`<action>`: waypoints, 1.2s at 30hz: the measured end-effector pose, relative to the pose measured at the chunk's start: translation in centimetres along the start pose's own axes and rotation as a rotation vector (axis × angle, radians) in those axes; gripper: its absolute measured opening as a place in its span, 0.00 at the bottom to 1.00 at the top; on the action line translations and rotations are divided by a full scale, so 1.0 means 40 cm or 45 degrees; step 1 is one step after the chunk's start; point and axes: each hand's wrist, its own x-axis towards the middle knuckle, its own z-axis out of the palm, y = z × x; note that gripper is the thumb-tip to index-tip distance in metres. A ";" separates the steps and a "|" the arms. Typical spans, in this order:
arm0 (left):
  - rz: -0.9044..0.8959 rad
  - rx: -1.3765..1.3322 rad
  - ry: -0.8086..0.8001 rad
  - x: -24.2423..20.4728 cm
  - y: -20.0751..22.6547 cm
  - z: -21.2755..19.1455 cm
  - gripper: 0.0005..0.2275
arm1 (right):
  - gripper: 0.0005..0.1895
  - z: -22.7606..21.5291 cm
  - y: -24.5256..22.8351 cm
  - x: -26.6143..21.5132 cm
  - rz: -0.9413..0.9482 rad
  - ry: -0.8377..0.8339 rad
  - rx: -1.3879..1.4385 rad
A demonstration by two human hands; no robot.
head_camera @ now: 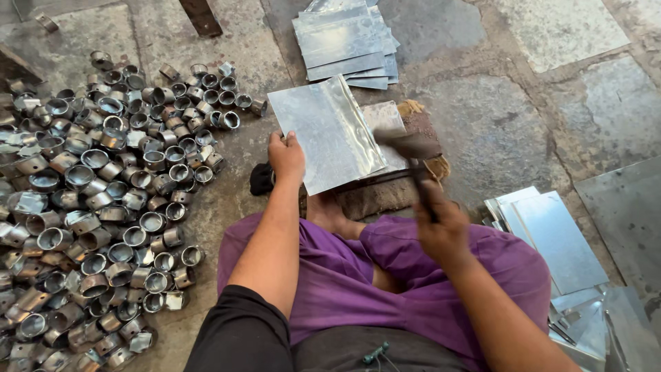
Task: The person sits cross-legged on a stone floor and uses a hammer to repeatedly strike a rectangular metal sheet placed on a small wooden block. They hold the sheet with their left hand and strike it with their right hand, occasionally flipping the sheet over to work on the other side. A pile of small metal rings and a stack of similar sheets are visible nearby.
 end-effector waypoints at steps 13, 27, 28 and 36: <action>0.047 0.060 0.038 0.020 -0.027 0.002 0.11 | 0.20 0.025 0.055 -0.046 0.178 -0.181 -0.037; -0.142 -0.706 -0.508 -0.020 0.027 0.000 0.34 | 0.23 0.093 0.137 -0.004 0.828 -0.616 -0.037; -0.147 -0.772 -0.521 -0.022 0.028 0.002 0.35 | 0.27 0.099 0.129 -0.004 0.946 -0.605 0.079; -0.266 -0.955 -0.518 -0.002 -0.013 0.017 0.34 | 0.19 0.096 0.124 -0.024 0.546 -0.367 0.021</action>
